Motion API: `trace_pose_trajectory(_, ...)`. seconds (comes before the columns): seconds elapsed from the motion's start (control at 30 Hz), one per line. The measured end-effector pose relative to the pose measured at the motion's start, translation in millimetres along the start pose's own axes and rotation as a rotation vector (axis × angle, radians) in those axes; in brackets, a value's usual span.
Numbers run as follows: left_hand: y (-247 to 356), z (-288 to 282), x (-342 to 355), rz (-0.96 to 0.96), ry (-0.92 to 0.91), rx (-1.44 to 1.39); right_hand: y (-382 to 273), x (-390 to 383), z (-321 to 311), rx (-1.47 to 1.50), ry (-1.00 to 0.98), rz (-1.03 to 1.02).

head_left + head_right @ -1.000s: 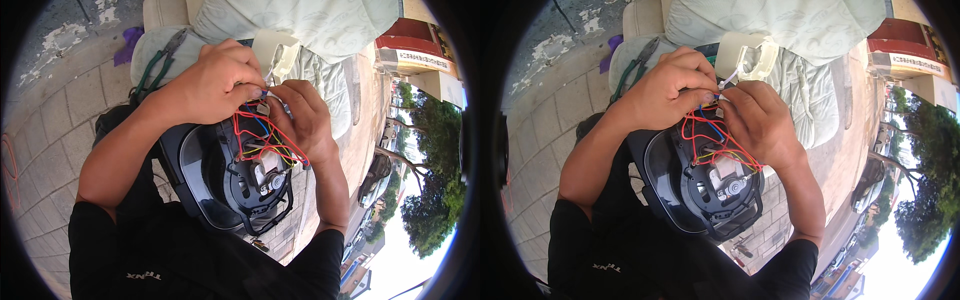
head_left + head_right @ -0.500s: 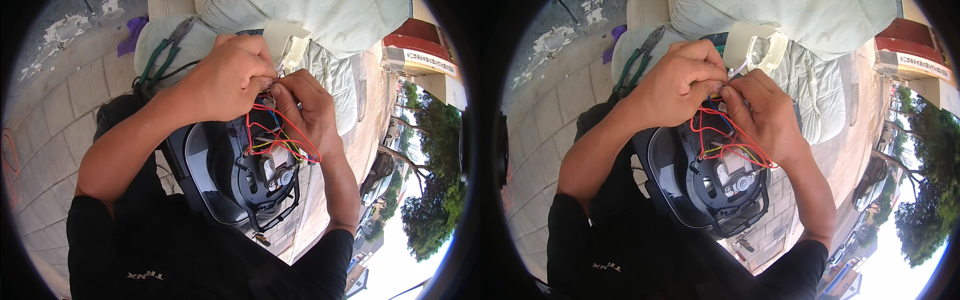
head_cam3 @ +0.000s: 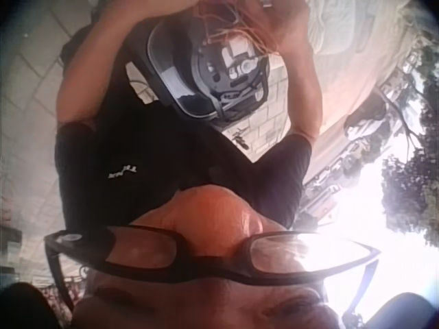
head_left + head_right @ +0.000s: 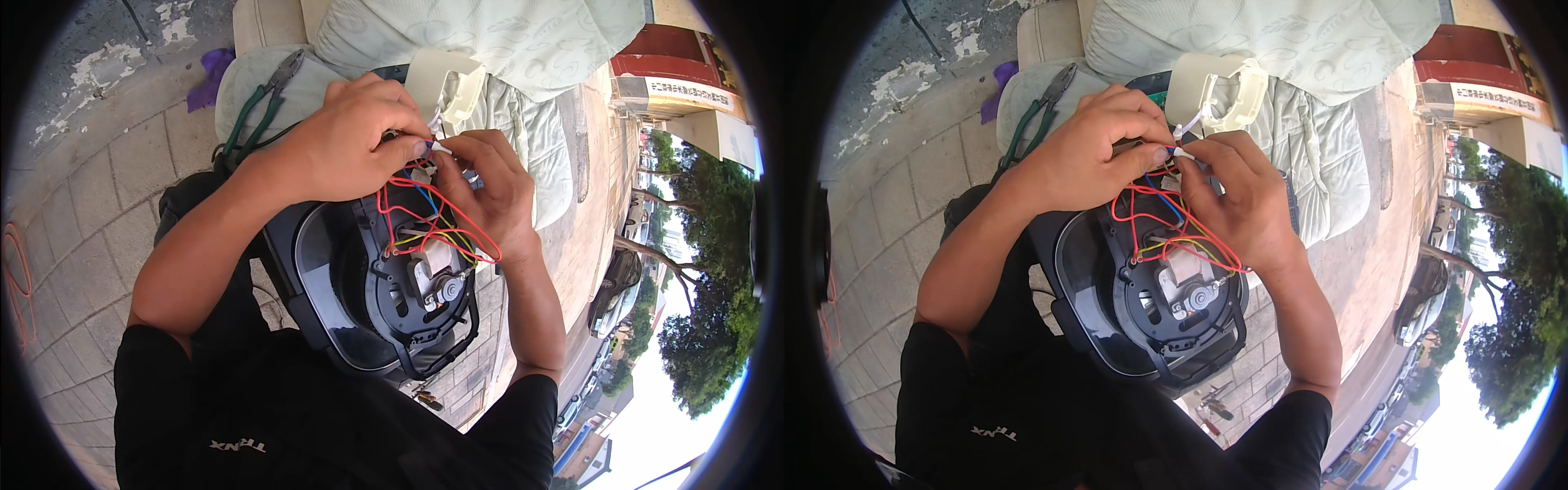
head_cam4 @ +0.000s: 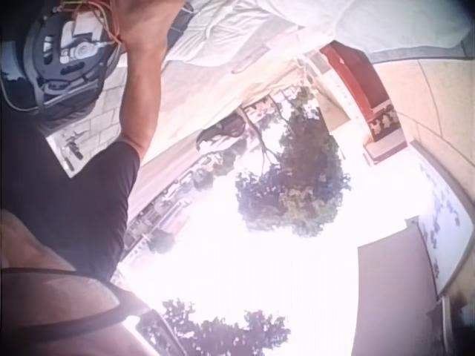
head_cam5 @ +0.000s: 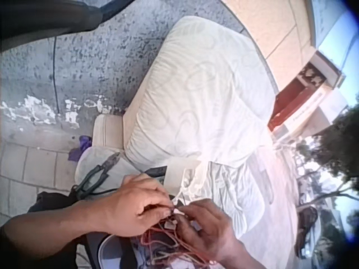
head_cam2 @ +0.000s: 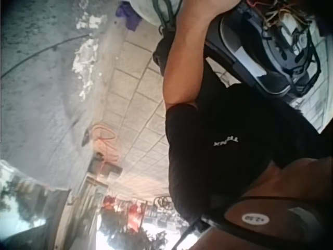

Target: The person sits on the ground and repairs a disassembled robotic vacuum cleaner. They use pliers and a screwdriver to strip, twist, and connect multiple colored wires to a motor and circuit board, then place a plastic cover over the assembly.

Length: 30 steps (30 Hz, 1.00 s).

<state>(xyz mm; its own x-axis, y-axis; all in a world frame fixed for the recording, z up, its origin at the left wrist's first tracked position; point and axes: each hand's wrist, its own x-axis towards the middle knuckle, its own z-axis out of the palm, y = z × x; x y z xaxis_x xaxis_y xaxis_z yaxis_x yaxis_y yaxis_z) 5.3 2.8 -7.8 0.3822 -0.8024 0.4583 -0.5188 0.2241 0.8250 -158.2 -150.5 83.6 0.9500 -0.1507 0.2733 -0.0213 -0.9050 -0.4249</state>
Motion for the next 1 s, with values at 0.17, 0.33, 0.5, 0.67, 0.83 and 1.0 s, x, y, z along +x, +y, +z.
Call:
trace_pose_trajectory(0.17,-1.4,-4.3,-1.2,-0.004,-0.018,-0.07,3.1,-2.1,4.0,0.016,0.003,0.025)
trace_pose_trajectory(0.33,-4.1,-5.1,-0.4,0.069,0.001,0.064,7.0,-2.1,2.0,-0.041,0.0,-0.05)
trace_pose_trajectory(0.5,-2.2,1.4,0.3,0.084,0.033,0.084,17.0,6.7,-1.0,-0.274,-0.019,-0.395)
trace_pose_trajectory(0.67,-0.6,5.7,-0.2,0.073,0.077,0.027,15.9,12.5,-0.4,-0.171,-0.064,-0.351)
trace_pose_trajectory(0.83,-0.6,6.4,-0.8,0.112,0.116,0.028,6.6,8.9,6.4,0.068,-0.104,-0.057)
trace_pose_trajectory(1.0,-3.0,11.3,-3.8,0.146,0.163,0.05,0.4,7.4,7.6,0.215,-0.162,0.163)
